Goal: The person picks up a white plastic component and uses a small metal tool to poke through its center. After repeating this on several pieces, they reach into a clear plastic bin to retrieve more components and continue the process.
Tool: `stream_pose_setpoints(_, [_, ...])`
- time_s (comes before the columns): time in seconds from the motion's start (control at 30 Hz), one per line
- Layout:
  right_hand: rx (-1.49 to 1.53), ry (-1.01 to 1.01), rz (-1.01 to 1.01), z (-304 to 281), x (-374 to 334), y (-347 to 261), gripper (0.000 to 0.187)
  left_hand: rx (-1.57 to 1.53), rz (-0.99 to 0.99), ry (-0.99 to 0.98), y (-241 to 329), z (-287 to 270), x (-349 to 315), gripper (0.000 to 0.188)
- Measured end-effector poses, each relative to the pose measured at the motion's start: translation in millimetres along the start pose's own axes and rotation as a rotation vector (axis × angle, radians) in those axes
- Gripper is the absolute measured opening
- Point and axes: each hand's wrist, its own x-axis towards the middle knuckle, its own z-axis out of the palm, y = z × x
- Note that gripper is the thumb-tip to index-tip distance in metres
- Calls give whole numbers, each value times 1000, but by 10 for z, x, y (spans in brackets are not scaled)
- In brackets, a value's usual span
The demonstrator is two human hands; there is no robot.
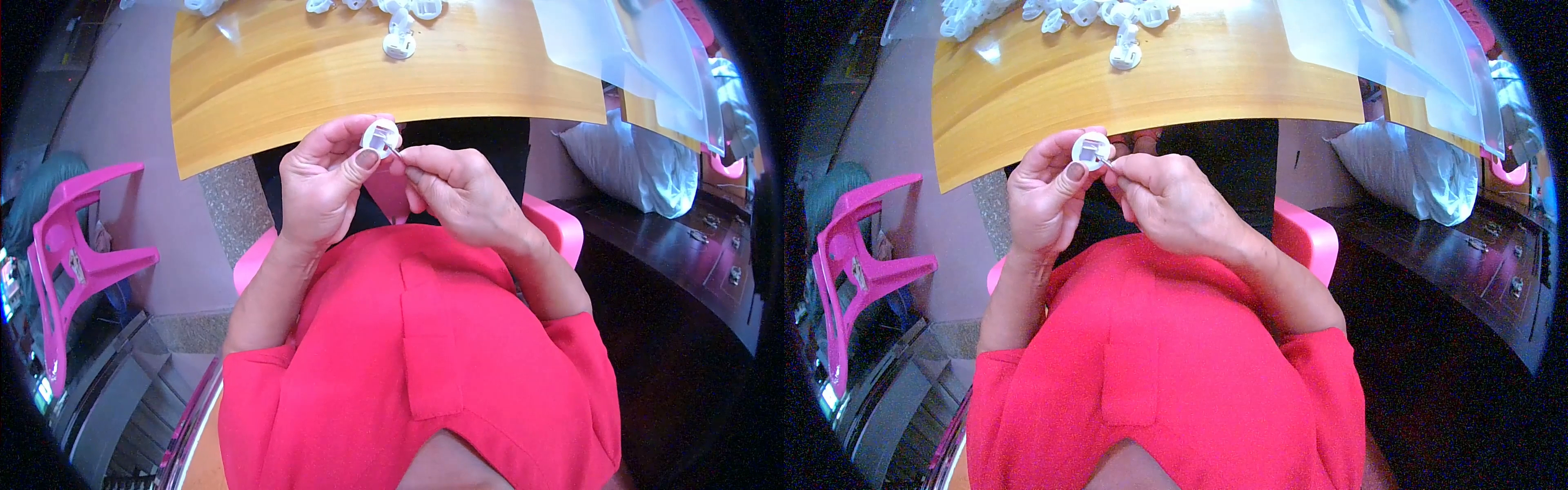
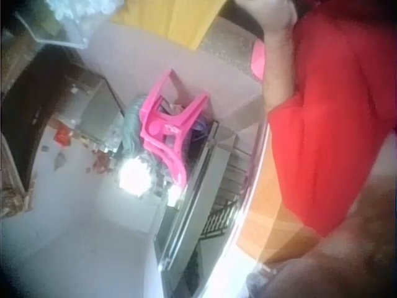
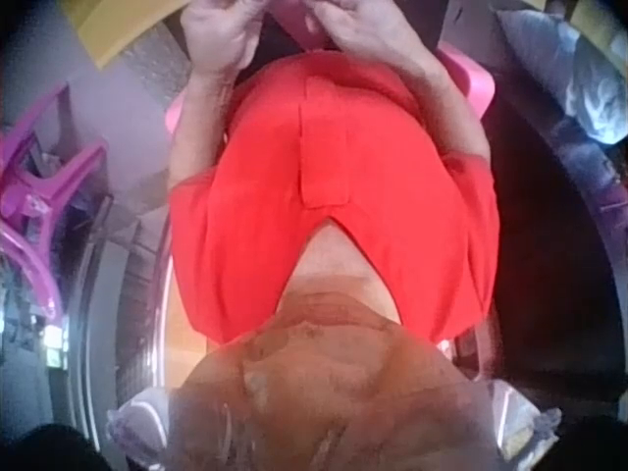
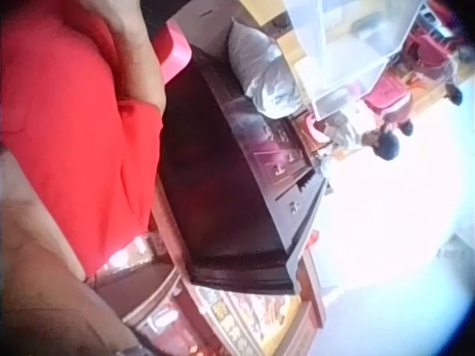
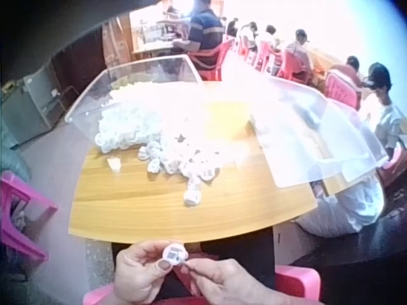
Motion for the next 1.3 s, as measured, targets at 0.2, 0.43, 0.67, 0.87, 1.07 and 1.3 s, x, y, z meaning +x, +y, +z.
stream_pose_setpoints(0.2, [4, 18, 15, 41, 30, 48, 15, 22, 34, -38, -6, -8, 8, 30])
stream_pose_setpoints(0.43, [-167, 91, -176, 82, 34, 87, 14, 196, 95, 15, -45, -9, -20, 29])
stream_pose_setpoints(0.67, [-777, 54, -168, 29, 21, 26, 10, 435, 174, 29, -116, -3, -41, 25])
stream_pose_setpoints(0.87, [-1163, 81, -225, 162, 15, -3, 18, 505, 125, 63, -140, -30, -41, 24])
stream_pose_setpoints(1.07, [-1372, 167, -268, 225, -3, 40, 17, 399, 46, 68, -131, -35, -16, 24])
stream_pose_setpoints(1.3, [-1090, 291, -397, -54, -108, -7, 33, 36, -110, -85, 45, -111, 48, 24])
